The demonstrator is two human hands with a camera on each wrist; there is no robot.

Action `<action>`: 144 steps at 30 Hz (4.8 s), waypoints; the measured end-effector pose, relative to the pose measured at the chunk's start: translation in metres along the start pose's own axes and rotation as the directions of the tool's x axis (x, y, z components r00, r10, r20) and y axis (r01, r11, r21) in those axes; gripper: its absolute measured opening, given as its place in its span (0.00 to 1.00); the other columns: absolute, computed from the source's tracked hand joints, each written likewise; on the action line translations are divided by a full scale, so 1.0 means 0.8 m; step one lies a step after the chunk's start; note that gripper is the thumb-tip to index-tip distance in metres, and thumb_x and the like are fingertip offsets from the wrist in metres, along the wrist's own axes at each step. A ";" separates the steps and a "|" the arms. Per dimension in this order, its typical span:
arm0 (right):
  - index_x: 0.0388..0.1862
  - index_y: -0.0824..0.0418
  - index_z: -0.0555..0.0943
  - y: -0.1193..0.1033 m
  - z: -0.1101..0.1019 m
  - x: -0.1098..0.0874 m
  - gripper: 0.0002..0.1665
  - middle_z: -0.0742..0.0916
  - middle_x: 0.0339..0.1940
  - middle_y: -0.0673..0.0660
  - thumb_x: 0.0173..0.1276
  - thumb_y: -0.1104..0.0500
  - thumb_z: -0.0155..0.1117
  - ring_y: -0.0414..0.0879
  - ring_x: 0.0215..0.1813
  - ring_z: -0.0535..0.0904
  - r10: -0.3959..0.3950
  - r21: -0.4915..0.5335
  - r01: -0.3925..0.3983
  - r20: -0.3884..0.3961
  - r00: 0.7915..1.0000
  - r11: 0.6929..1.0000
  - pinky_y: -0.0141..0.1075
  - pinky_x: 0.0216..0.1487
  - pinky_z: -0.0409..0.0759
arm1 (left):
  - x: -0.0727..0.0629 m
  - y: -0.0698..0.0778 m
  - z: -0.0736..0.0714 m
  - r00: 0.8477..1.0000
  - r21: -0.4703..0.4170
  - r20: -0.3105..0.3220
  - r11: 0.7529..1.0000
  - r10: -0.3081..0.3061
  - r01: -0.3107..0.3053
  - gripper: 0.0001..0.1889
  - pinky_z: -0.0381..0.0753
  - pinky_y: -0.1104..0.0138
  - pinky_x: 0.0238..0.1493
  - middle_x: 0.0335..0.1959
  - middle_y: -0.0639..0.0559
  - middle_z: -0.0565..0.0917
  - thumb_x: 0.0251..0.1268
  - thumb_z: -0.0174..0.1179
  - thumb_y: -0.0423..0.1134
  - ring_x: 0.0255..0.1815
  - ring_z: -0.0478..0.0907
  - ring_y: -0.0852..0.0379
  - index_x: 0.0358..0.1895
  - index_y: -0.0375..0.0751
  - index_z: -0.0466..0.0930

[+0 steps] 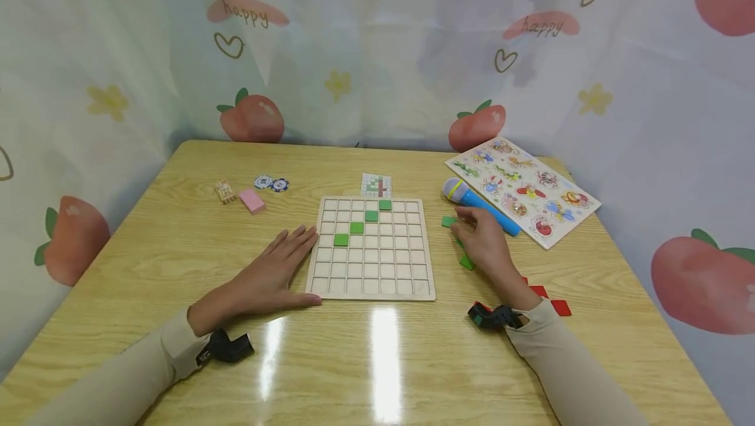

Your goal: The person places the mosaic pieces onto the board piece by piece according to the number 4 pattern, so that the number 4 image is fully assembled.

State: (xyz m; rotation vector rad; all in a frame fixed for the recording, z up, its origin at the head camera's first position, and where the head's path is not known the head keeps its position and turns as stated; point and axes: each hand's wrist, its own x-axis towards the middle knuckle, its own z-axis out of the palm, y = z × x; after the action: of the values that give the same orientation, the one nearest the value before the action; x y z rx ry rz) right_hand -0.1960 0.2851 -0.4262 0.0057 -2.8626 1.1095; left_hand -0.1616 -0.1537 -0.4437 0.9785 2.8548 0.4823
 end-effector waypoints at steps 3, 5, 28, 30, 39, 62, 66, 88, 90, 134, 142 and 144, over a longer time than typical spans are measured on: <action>0.74 0.65 0.77 0.006 0.004 0.005 0.28 0.82 0.71 0.69 0.80 0.57 0.66 0.66 0.75 0.75 -0.012 -0.029 0.012 -0.003 1.000 0.999 0.63 0.77 0.73 | 0.001 0.000 -0.001 1.000 0.001 0.006 1.000 -0.002 0.002 0.67 0.40 0.47 0.93 0.91 0.46 0.49 0.59 0.61 0.82 0.93 0.43 0.45 0.88 0.39 0.47; 0.72 0.65 0.79 0.009 0.006 0.008 0.26 0.83 0.69 0.69 0.80 0.57 0.67 0.66 0.74 0.75 -0.019 -0.055 0.018 -0.011 1.000 0.998 0.63 0.76 0.74 | 0.001 -0.001 -0.002 1.000 0.001 0.004 1.000 0.001 -0.001 0.66 0.40 0.46 0.93 0.91 0.46 0.49 0.59 0.61 0.82 0.92 0.43 0.44 0.88 0.39 0.47; 0.57 0.58 0.84 -0.117 0.038 -0.020 0.13 0.89 0.56 0.57 0.76 0.60 0.71 0.50 0.49 0.84 -0.349 0.016 0.351 0.165 0.923 0.936 0.40 0.49 0.86 | 0.001 0.000 -0.002 1.000 -0.013 0.020 1.000 -0.009 0.009 0.66 0.39 0.47 0.93 0.91 0.47 0.49 0.59 0.61 0.82 0.93 0.42 0.46 0.88 0.39 0.46; 0.55 0.57 0.84 -0.134 0.053 -0.020 0.12 0.88 0.54 0.56 0.75 0.60 0.71 0.48 0.48 0.83 -0.359 0.010 0.368 0.242 0.901 0.930 0.40 0.48 0.85 | -0.001 0.000 -0.002 1.000 -0.015 0.013 1.000 -0.010 0.010 0.66 0.40 0.47 0.93 0.91 0.47 0.49 0.59 0.61 0.82 0.93 0.42 0.46 0.88 0.39 0.47; 0.46 0.54 0.87 -0.174 0.113 -0.017 0.07 0.88 0.47 0.51 0.73 0.56 0.75 0.44 0.50 0.83 -0.424 -0.054 0.483 0.400 0.813 0.874 0.39 0.52 0.85 | -0.003 -0.001 0.002 1.000 -0.023 0.018 1.000 -0.017 0.018 0.66 0.38 0.49 0.93 0.91 0.48 0.49 0.59 0.61 0.82 0.93 0.42 0.47 0.88 0.40 0.46; 0.65 0.60 0.82 -0.115 0.023 -0.038 0.20 0.89 0.59 0.59 0.77 0.62 0.69 0.50 0.56 0.89 -0.472 0.027 0.472 0.055 0.880 0.881 0.41 0.58 0.91 | 0.001 0.006 -0.002 1.000 -0.013 0.006 1.000 -0.014 0.014 0.66 0.40 0.46 0.93 0.91 0.46 0.50 0.58 0.63 0.80 0.93 0.43 0.45 0.88 0.39 0.47; 0.67 0.60 0.81 -0.067 -0.008 -0.050 0.20 0.88 0.62 0.60 0.80 0.59 0.66 0.34 0.59 0.85 -0.271 0.161 0.288 -0.119 0.955 0.944 0.21 0.60 0.84 | -0.002 0.005 -0.004 1.000 -0.007 0.004 1.000 -0.017 0.017 0.66 0.41 0.45 0.92 0.91 0.45 0.51 0.58 0.63 0.80 0.92 0.44 0.43 0.88 0.38 0.49; 0.61 0.68 0.86 0.006 -0.011 -0.048 0.23 0.90 0.57 0.69 0.78 0.52 0.70 0.65 0.66 0.81 0.018 -0.071 -0.028 -0.130 0.991 0.997 0.60 0.65 0.79 | 0.002 0.003 -0.002 1.000 0.005 0.010 1.000 -0.012 0.012 0.67 0.40 0.47 0.93 0.91 0.47 0.48 0.59 0.61 0.82 0.93 0.42 0.45 0.88 0.40 0.46; 0.60 0.67 0.86 0.005 -0.010 -0.048 0.22 0.90 0.56 0.69 0.78 0.52 0.69 0.64 0.63 0.82 0.022 -0.091 -0.033 -0.119 0.993 0.995 0.57 0.61 0.81 | 0.002 0.003 -0.003 1.000 0.004 0.011 1.000 -0.013 0.013 0.67 0.40 0.46 0.93 0.91 0.46 0.48 0.58 0.61 0.82 0.93 0.42 0.45 0.88 0.40 0.46; 0.58 0.62 0.86 -0.083 0.029 -0.044 0.15 0.86 0.55 0.63 0.76 0.60 0.68 0.57 0.55 0.81 -0.170 -0.122 0.186 0.135 0.976 0.975 0.48 0.55 0.83 | 0.002 0.002 0.000 1.000 -0.015 -0.002 1.000 0.008 -0.008 0.66 0.41 0.46 0.93 0.91 0.45 0.50 0.59 0.63 0.80 0.92 0.44 0.44 0.88 0.39 0.48; 0.56 0.60 0.87 -0.106 0.046 -0.043 0.13 0.85 0.52 0.61 0.75 0.60 0.69 0.54 0.51 0.79 -0.237 -0.115 0.260 0.181 0.954 0.959 0.46 0.52 0.82 | 0.002 0.001 -0.001 1.000 -0.001 -0.003 1.000 0.010 -0.010 0.66 0.41 0.46 0.93 0.91 0.45 0.50 0.59 0.63 0.80 0.92 0.43 0.44 0.88 0.38 0.48; 0.55 0.60 0.87 -0.115 0.051 -0.042 0.13 0.85 0.51 0.60 0.75 0.61 0.70 0.53 0.51 0.79 -0.267 -0.107 0.292 0.202 0.942 0.950 0.45 0.51 0.82 | 0.002 0.000 -0.001 1.000 0.004 -0.003 1.000 0.006 -0.006 0.66 0.41 0.47 0.93 0.91 0.45 0.50 0.59 0.63 0.80 0.92 0.43 0.45 0.88 0.38 0.47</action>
State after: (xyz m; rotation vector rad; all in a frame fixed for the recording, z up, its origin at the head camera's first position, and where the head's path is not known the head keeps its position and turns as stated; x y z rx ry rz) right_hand -0.1622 0.1888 -0.3965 0.5191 -2.9647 0.8998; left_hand -0.1631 -0.1530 -0.4427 0.9888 2.8574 0.4801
